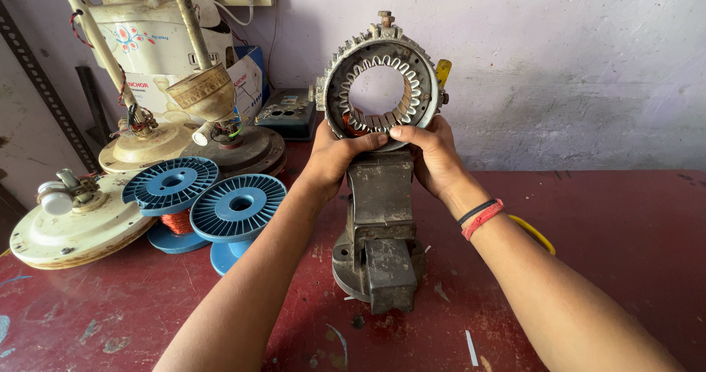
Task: The person uses a yellow-handled screwdriver to press and adjust copper windings inside a motor stator held in a bench vise. The person repeatedly taps and pushes the windings into the stator slots while rotating the stator to access different sections.
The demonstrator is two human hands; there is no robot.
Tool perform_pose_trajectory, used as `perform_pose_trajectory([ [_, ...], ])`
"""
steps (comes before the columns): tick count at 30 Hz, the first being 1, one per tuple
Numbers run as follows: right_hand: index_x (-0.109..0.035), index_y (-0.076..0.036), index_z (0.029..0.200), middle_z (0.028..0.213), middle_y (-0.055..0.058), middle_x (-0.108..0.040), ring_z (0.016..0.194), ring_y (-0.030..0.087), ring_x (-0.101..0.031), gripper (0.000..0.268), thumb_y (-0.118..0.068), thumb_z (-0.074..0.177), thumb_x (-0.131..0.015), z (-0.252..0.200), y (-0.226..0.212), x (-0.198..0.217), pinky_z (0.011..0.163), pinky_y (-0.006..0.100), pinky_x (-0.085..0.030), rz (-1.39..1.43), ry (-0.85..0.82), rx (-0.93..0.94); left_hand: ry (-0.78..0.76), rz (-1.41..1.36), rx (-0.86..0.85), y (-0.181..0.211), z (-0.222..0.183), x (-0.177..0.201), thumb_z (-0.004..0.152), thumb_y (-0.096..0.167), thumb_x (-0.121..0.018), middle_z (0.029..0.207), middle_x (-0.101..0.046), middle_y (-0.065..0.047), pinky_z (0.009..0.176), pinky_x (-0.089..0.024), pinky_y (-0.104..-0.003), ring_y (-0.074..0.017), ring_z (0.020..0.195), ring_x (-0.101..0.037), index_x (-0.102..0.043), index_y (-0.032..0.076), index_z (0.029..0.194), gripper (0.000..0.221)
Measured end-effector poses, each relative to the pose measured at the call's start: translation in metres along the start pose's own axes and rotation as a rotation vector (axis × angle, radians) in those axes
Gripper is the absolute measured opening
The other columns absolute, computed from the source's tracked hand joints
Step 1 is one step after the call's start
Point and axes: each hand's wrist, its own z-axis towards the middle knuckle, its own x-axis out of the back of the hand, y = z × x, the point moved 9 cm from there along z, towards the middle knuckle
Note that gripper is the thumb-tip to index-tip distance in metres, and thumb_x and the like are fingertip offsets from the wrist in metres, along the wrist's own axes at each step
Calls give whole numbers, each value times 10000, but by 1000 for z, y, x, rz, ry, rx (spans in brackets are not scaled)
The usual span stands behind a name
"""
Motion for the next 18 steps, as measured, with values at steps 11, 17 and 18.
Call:
perform_pose_trajectory([
  [11,-564,-58,1260,1130,90,-665,1033,175,-669,673,-290,691,-838,2,-4,6,904,297,-566,-118,-9,35,65,-65,23,-5,-4,1,726,37,-833,1064,-731,-151,813,-627,-379,-246,927,-735,-585,-19,1221,556],
  [17,-530,-145,1025,877,30,-519,652,127,-471,439,-560,918,-626,11,-27,63,480,300,-342,89,379,107,-9,-296,29,-10,-3,-2,812,247,-750,1047,-682,-161,825,-624,-418,-262,947,-710,-569,-8,1258,545],
  [18,-525,-149,998,853,35,-544,629,129,-467,372,-499,930,-632,14,-38,69,475,310,-326,118,408,150,-46,-356,30,-11,-3,-5,854,308,-720,1044,-672,-175,821,-618,-422,-270,947,-702,-579,-28,1271,554],
])
